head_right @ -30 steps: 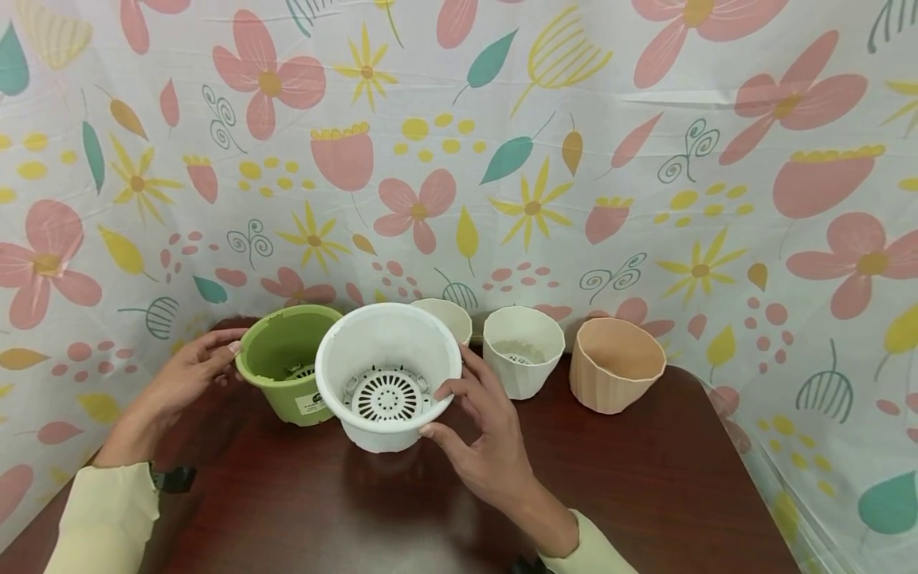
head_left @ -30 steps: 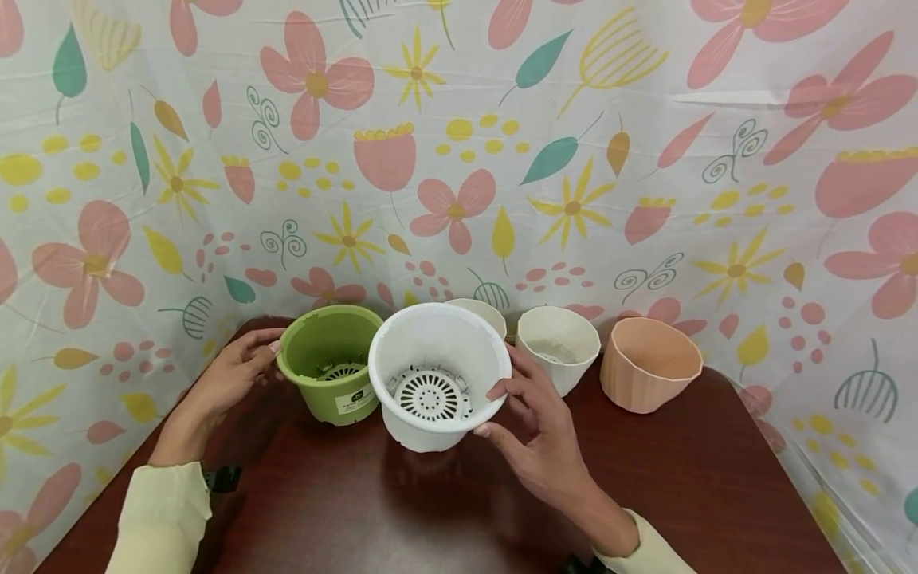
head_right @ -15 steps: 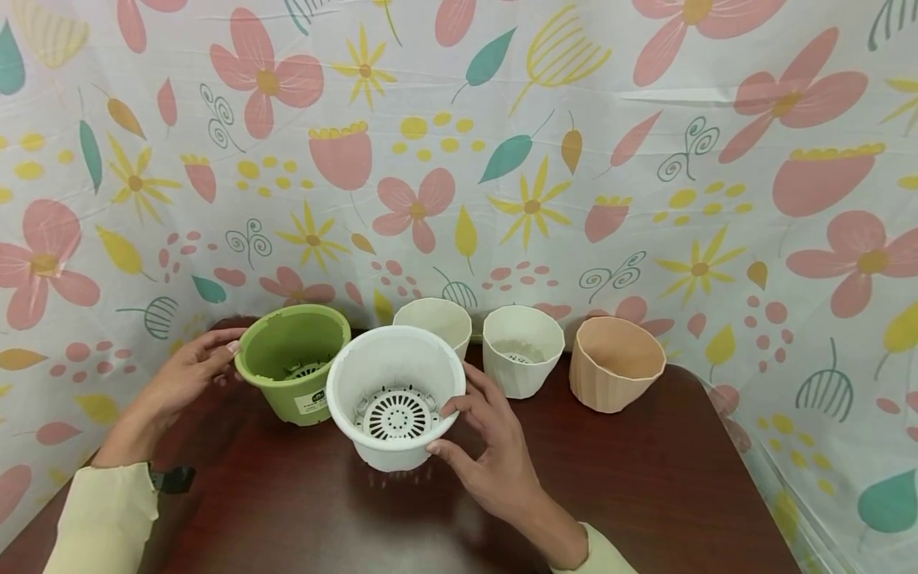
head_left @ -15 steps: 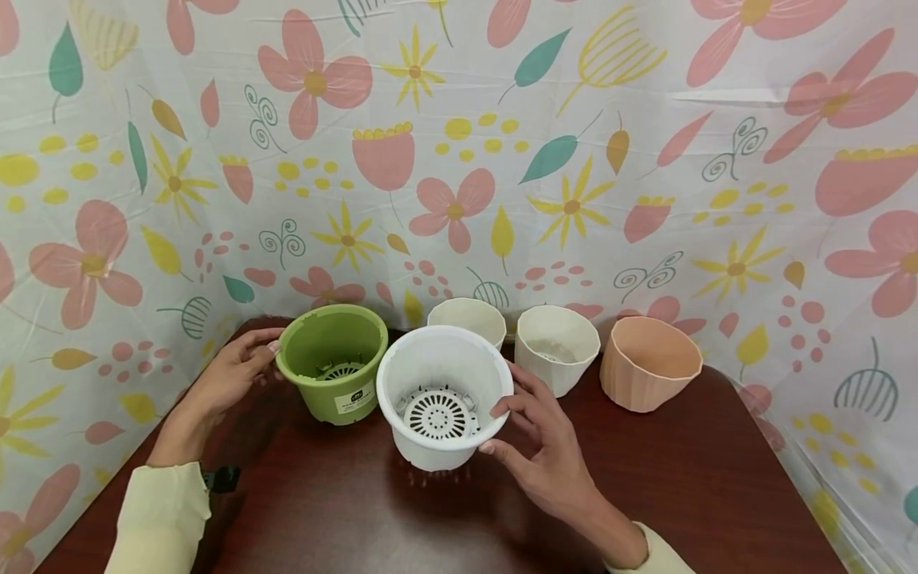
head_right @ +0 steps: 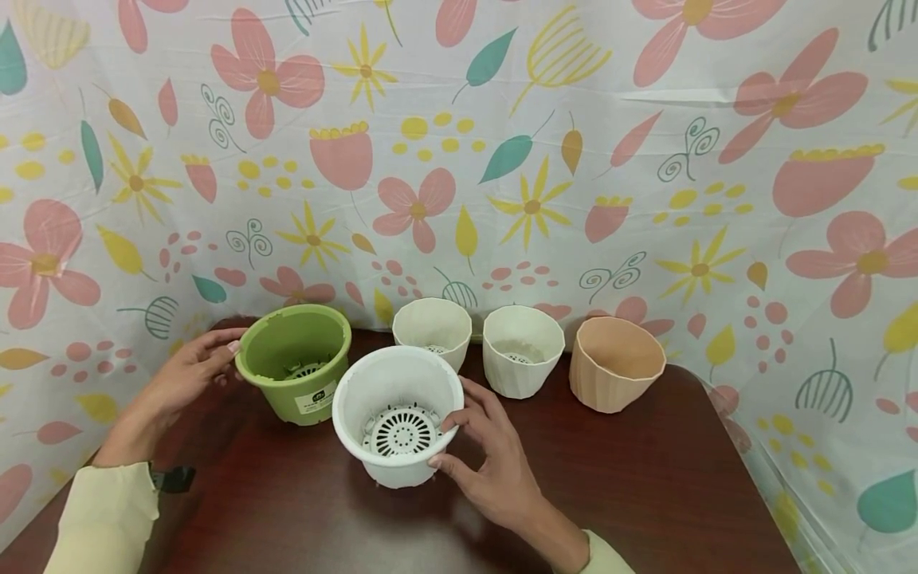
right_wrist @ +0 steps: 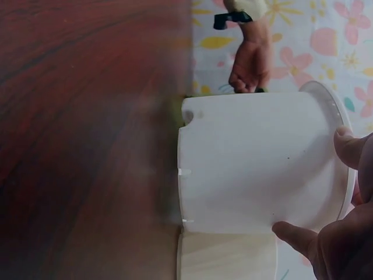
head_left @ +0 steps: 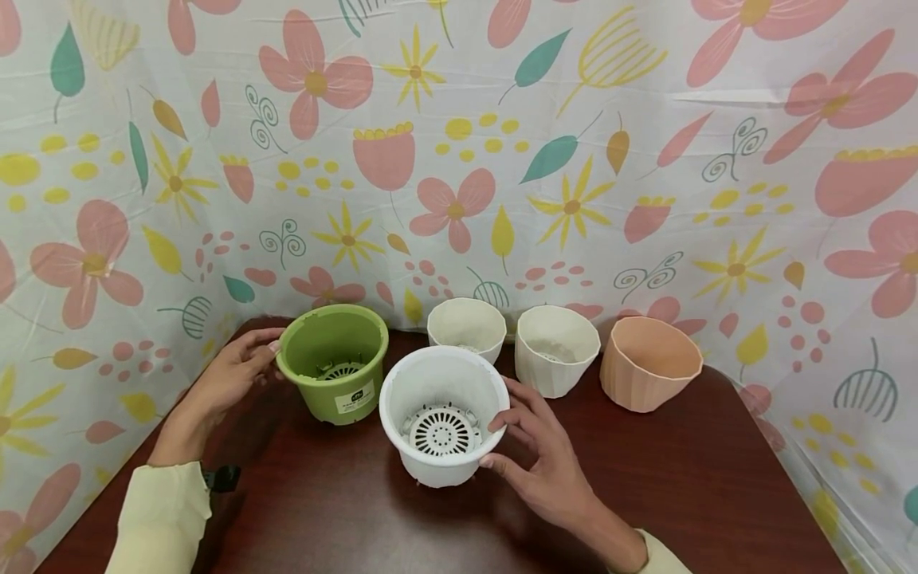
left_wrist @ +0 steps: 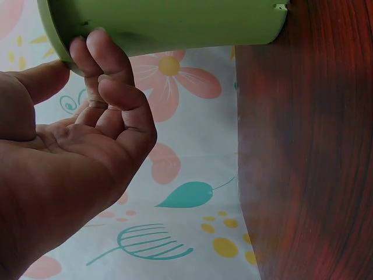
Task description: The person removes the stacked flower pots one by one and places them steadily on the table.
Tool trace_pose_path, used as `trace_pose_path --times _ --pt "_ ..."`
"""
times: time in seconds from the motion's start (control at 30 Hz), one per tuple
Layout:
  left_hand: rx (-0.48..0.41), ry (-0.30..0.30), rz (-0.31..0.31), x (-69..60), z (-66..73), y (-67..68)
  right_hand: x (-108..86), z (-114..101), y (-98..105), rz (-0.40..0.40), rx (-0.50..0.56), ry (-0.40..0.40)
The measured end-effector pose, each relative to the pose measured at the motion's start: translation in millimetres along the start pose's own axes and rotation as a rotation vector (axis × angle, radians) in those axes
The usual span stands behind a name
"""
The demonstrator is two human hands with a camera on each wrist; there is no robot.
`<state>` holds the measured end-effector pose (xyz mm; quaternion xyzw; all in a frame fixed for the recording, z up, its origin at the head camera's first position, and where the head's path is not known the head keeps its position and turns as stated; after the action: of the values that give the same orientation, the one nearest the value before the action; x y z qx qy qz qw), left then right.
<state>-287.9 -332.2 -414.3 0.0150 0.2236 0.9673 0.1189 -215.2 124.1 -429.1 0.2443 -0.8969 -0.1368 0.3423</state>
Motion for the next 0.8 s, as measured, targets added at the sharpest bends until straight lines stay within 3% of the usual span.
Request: trace_pose_path --times 0.23,0.8 --pt "0.016 -0.007 -0.001 -0.6 0.4 -0.1 -1.7 2.0 -5.7 -0.023 0.020 0.020" --pt "0.019 -0.014 0.002 -0.8 0.7 -0.1 -3.7 9.0 -8.7 -0.025 0.005 -0.017"
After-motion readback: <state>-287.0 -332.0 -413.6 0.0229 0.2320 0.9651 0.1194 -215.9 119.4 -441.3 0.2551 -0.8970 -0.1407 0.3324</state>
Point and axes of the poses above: each hand's wrist, its own x-axis towards the middle knuckle, its own y-axis out of the back of the hand, z = x × y, the point moved 4 cm from there along x, towards the middle knuckle, and after that the axes turned 10 degrees about -z, right-handed, at the moved point
